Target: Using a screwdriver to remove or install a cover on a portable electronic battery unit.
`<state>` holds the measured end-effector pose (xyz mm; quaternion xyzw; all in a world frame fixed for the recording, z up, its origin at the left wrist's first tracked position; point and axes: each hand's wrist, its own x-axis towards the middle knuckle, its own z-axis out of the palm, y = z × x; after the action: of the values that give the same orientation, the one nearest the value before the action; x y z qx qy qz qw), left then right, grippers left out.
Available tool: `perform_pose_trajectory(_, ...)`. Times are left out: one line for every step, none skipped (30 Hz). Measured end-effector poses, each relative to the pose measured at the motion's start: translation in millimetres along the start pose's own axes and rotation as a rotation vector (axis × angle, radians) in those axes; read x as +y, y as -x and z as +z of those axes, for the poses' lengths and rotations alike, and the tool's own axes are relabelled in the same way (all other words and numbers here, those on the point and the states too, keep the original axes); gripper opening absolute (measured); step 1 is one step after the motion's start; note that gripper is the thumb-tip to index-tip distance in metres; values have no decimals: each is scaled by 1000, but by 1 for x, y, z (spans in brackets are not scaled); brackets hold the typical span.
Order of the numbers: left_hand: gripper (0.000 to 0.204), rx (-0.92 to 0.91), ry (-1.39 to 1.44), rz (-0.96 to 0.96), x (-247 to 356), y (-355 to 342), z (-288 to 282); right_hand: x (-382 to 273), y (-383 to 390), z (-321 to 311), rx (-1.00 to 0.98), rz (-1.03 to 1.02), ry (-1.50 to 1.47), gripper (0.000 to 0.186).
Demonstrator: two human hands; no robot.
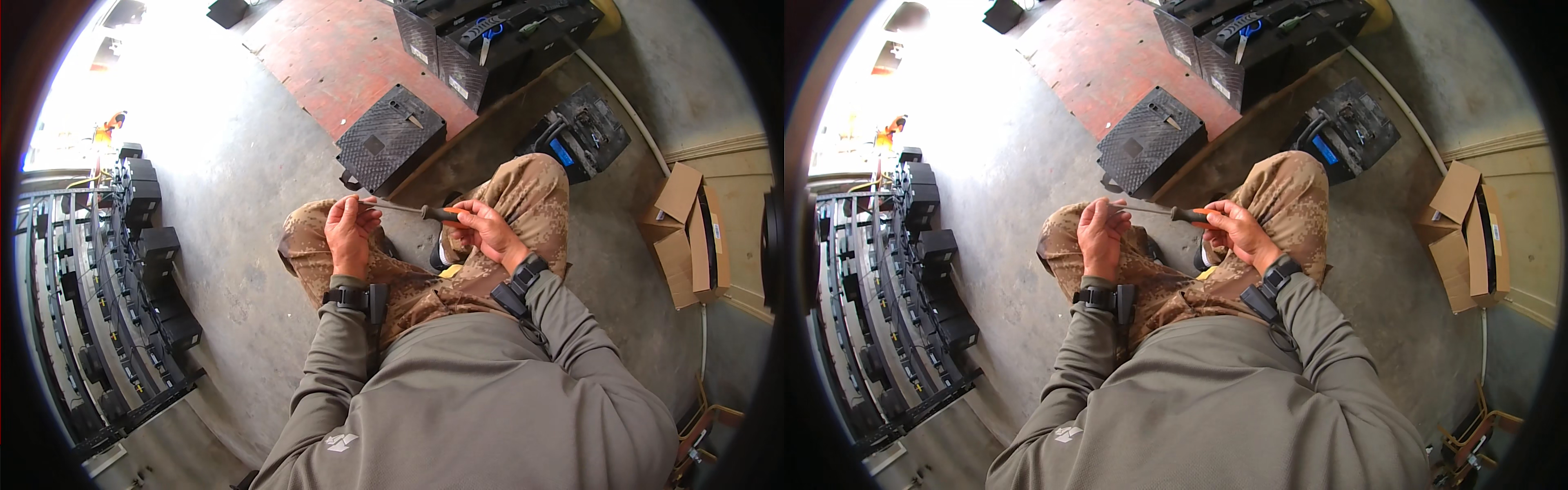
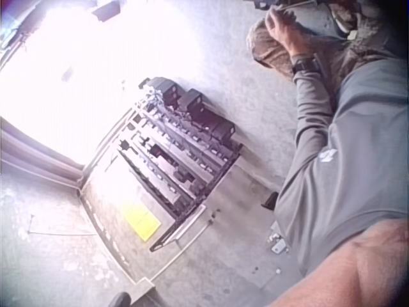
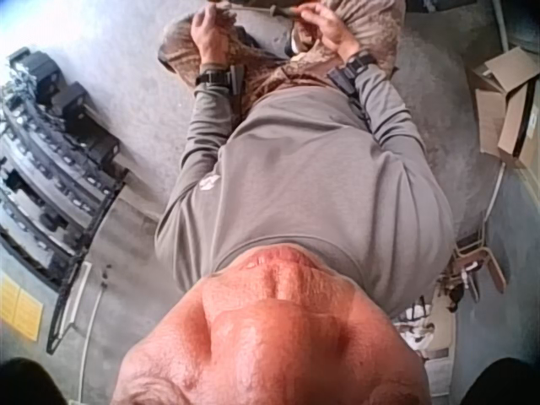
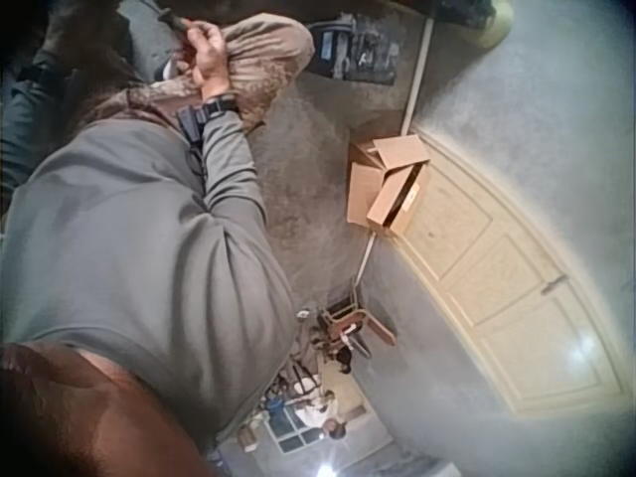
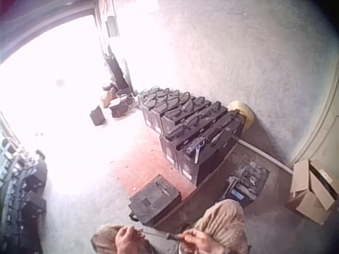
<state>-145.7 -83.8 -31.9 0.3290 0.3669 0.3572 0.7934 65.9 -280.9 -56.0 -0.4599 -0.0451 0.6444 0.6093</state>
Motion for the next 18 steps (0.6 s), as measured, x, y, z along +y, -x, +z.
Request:
perform_pose_trajectory(17, 0, 5, 4, 0, 0, -1, -1, 0, 0, -11, 33, 4, 28)
perform_pose_trajectory(17, 1, 5, 6, 0, 0, -1, -1, 0, 0, -13, 33, 5, 28)
perform_pose_trajectory(17, -9, -1, 9, 0, 0, -2, -1, 1, 0, -3, 33, -19, 30)
perform_pose_trajectory(17, -21, -7, 12, 0, 0, -2, -2, 2, 1, 9, 32, -43, 33)
perform_pose_trajectory(17, -22, -6, 12, 0, 0, -1, -1, 2, 0, 10, 31, -43, 33)
perform_pose_trajectory(17, -20, -10, 13, -1, 0, -1, 0, 1, -1, 12, 28, -36, 33)
perform_pose_trajectory(17, -17, -15, 15, -1, 0, -1, 0, 1, -1, 13, 25, -30, 33)
perform_pose_trajectory(17, -17, -15, 15, -1, 0, -1, 0, 1, 0, 13, 25, -29, 33)
perform_pose_trajectory(17, -14, -28, 12, -2, 0, -2, 0, 1, 1, 36, 25, -38, 34)
perform_pose_trajectory(17, -10, -41, 9, -2, 0, -2, -1, 1, 3, 58, 25, -45, 34)
perform_pose_trajectory(17, -9, -40, 10, -2, 0, -2, -2, 2, 6, 57, 25, -45, 34)
perform_pose_trajectory(17, -9, -36, 11, -2, 0, -2, -4, 3, 8, 67, 18, -28, 33)
perform_pose_trajectory(16, -11, -32, 10, -2, 0, -1, -5, 4, 9, 79, 10, -12, 31)
perform_pose_trajectory(16, -12, -32, 10, -1, 1, -1, -5, 3, 5, 80, 10, -12, 31)
perform_pose_trajectory(16, -5, -25, 8, 0, 1, 0, -3, 1, -2, -17, 40, -22, 30)
perform_pose_trajectory(16, 3, -19, 7, 1, 1, 1, -3, 0, -5, -116, 71, -31, 28)
perform_pose_trajectory(16, 3, -19, 7, 0, 1, 0, -1, 0, -7, -115, 71, -31, 28)
perform_pose_trajectory(16, -3, -24, 7, 0, 0, 0, 0, -1, -9, -104, 75, -40, 27)
